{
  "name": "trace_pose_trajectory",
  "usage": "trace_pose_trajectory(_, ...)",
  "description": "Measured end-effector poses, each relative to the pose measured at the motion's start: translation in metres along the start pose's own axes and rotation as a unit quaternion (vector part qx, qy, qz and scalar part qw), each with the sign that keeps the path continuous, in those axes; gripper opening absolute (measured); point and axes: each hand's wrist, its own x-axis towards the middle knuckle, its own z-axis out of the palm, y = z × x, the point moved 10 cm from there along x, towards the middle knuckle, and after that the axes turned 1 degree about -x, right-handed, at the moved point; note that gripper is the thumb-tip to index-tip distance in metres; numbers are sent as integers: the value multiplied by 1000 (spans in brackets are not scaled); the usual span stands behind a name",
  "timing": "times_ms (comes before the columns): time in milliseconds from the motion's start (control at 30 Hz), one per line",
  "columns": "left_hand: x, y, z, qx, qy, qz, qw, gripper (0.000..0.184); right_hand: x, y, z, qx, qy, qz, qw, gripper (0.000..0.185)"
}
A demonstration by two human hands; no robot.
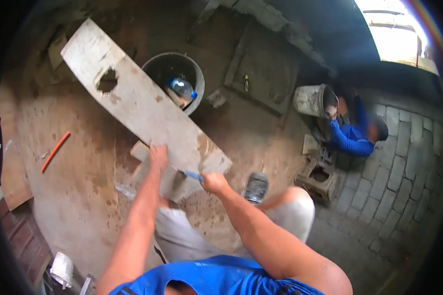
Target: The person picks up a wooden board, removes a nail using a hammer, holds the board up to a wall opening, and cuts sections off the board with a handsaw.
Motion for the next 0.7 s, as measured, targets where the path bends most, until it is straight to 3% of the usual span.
trace_pose_trajectory(67,-19,51,25,-15,-140,-44,989,19,-36,37,19,26,-48,26,998,26)
trace_pose_trajectory(167,-26,111,8,14,-139,7,990,19,-62,102,11,12,-19,32,999,25)
trace_pose_trajectory(300,-13,114,-29,80,-207,-26,975,19,-34,131,-46,36,106,-161,981,32)
trace_pose_trajectory(333,-5,107,-44,98,-200,-55,973,22,-23,129,-73,37,129,-208,969,31)
trace_pose_trajectory(400,0,105,-86,115,-50,-44,991,39,-5,134,-96,17,106,-211,972,26)
trace_pose_trajectory(467,17,107,-128,38,-58,-112,991,39,-20,127,-150,56,157,-233,958,23)
trace_pose_trajectory(600,54,114,-179,19,-14,-128,992,39,-20,117,-199,78,179,-240,951,24)
trace_pose_trajectory(667,42,102,-200,21,-16,-223,974,35,-40,103,-205,88,170,-250,949,31)
trace_pose_trajectory(700,61,93,-203,24,-20,-216,976,35,-24,98,-216,88,123,-253,956,40)
